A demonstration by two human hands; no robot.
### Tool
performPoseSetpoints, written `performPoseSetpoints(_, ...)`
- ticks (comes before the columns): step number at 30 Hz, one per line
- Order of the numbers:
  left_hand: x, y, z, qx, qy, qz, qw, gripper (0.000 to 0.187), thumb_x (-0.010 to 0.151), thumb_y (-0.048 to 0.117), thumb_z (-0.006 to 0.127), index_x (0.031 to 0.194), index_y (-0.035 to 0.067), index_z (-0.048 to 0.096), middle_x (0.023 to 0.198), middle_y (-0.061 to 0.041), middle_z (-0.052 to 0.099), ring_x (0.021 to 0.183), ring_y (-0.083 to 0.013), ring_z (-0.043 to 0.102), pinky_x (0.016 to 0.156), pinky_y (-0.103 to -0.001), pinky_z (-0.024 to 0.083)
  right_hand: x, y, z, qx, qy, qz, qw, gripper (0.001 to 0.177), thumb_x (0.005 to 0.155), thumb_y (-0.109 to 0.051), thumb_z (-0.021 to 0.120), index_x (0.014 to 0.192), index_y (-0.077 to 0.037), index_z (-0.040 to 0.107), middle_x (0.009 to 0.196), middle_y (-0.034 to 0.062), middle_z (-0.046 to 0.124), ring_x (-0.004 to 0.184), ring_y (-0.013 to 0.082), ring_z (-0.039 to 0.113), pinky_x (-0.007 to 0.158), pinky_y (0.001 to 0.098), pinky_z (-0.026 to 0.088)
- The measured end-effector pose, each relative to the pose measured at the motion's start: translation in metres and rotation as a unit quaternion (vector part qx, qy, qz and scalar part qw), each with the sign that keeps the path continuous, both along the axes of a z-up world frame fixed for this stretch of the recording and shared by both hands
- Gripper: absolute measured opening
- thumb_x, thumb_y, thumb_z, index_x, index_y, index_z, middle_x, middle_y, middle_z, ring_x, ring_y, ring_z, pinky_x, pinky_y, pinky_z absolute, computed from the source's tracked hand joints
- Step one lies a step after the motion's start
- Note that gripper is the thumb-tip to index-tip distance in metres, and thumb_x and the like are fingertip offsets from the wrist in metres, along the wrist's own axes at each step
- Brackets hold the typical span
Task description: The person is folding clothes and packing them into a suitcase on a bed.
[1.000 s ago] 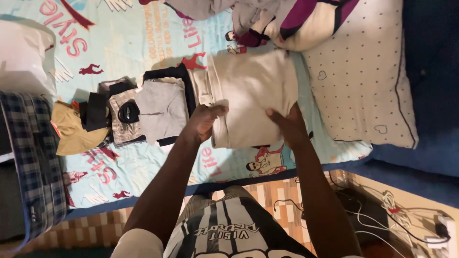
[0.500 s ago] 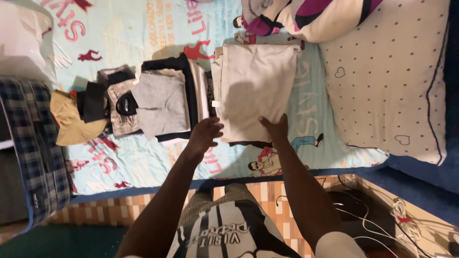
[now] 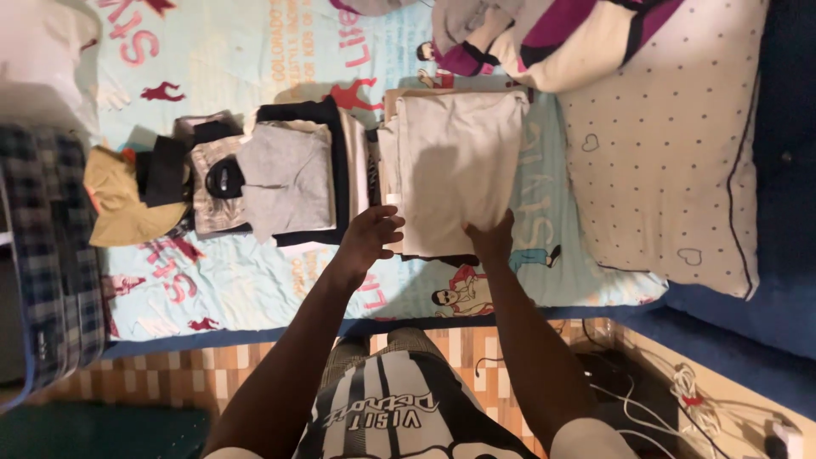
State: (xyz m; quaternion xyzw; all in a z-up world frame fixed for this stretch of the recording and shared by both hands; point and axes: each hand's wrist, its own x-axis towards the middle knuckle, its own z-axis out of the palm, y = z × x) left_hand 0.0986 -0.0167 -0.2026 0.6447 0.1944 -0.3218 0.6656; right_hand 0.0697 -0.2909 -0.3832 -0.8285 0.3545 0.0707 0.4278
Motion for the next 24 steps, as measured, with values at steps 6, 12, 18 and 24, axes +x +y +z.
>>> performPoseSetpoints(6,-0.027,0.035,0.022,-0.017,-0.01,0.05,0.999,0.052,0.094,0.034,0.063,0.138,0.007,0.055,0.125,-0.006,0.069,0.107,-0.0198,0.067,0.082,-0.037,0.052,-0.027,0.039,0.06,-0.133,0.034,0.003,0.99,0.11,0.07,-0.031,0.089,0.157,0.0,0.029,0.148,0.0278,0.047,0.139,0.0439,0.045,0.11,0.0558,0.039)
performPoseSetpoints(12,-0.055,0.066,0.029,-0.035,-0.027,0.134,0.99,0.046,0.094,0.031,0.062,0.135,0.01,0.057,0.121,-0.004,0.072,0.104,-0.0189,0.067,0.079,-0.036,0.053,-0.014,0.08,0.039,0.007,-0.155,-0.072,0.985,0.089,0.086,-0.027,0.081,0.155,0.001,0.033,0.157,0.0249,0.037,0.146,0.0372,0.035,0.121,0.0484,0.031)
performPoseSetpoints(18,-0.08,0.104,0.069,-0.056,-0.079,0.187,0.978,0.044,0.095,0.031,0.063,0.134,0.011,0.057,0.12,-0.003,0.071,0.104,-0.0167,0.068,0.08,-0.035,0.053,0.014,0.159,0.161,0.322,-0.2,-0.055,0.924,0.067,0.092,-0.016,0.072,0.149,-0.005,0.04,0.131,0.0155,0.056,0.112,0.0198,0.058,0.091,0.0423,0.05)
performPoseSetpoints(24,-0.109,0.163,0.083,-0.081,-0.12,0.243,0.959,0.042,0.095,0.031,0.063,0.132,0.011,0.059,0.12,-0.004,0.072,0.102,-0.0163,0.07,0.078,-0.034,0.054,0.003,0.225,0.235,0.508,-0.157,0.038,0.846,0.051,0.088,-0.023,0.075,0.132,-0.01,0.053,0.117,0.0078,0.067,0.104,0.0227,0.067,0.085,0.0399,0.054)
